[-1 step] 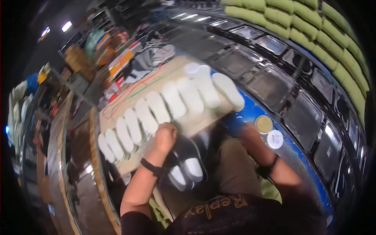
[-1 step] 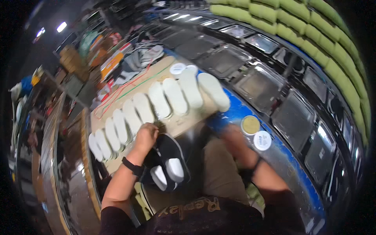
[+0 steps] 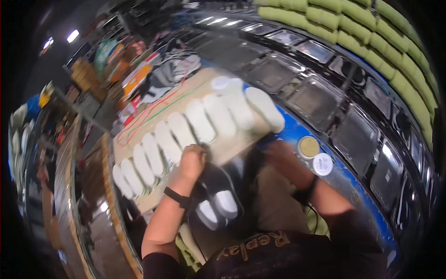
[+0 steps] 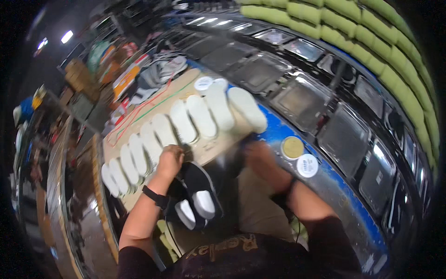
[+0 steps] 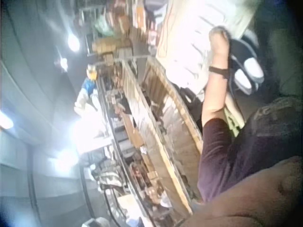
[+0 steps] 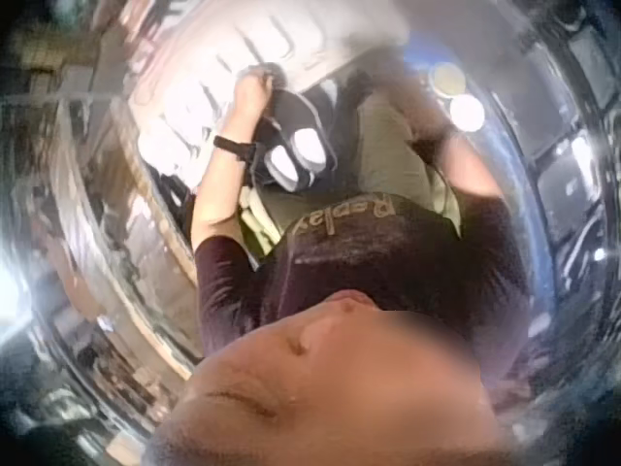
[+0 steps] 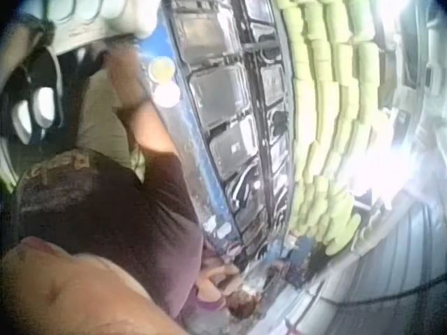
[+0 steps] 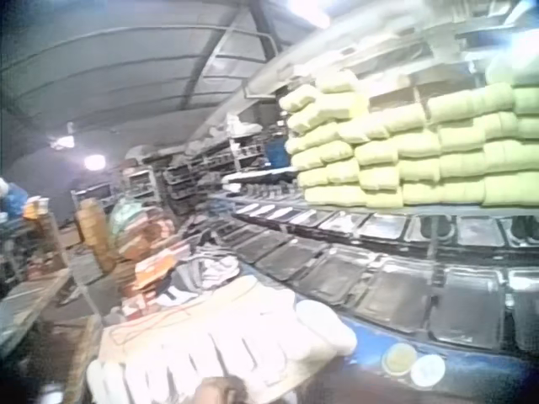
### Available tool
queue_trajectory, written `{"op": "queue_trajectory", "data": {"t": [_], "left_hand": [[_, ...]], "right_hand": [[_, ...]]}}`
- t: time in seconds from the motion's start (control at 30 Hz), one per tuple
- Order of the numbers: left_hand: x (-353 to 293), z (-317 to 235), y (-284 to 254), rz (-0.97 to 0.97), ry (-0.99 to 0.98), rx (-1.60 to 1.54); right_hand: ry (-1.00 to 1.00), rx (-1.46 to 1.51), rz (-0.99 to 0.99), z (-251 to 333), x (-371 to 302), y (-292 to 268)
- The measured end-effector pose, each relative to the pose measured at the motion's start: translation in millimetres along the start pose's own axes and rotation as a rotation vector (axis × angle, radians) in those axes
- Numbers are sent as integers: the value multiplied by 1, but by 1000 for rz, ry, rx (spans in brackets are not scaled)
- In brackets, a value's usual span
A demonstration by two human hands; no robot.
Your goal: Inserting insoles into shoes and trimming excess material on a production line.
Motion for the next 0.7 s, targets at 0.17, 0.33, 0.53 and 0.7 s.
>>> {"op": "queue_trajectory", "data": {"t": [0.17, 0.33, 0.53, 0.7], "left_hand": [[60, 16, 58, 71, -36, 193], [94, 15, 83, 255, -17, 249], [87, 20, 96, 231, 139, 344], [86, 8, 60, -29, 95, 387]], "right_hand": [[-154, -117, -167, 27, 151, 27], [-18, -174, 315, -6, 161, 86], [-128, -320, 305, 15, 166, 91], [-71, -336, 323, 17, 163, 102]]}}
Point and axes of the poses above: each hand's wrist, its own x-axis towards the middle knuckle, its own y-axis out of the palm, z = x × y, the point moved 7 cm from there along x, towards the middle knuckle, and after that the axes turned 9 degrees about -y, right-handed, at the moved point
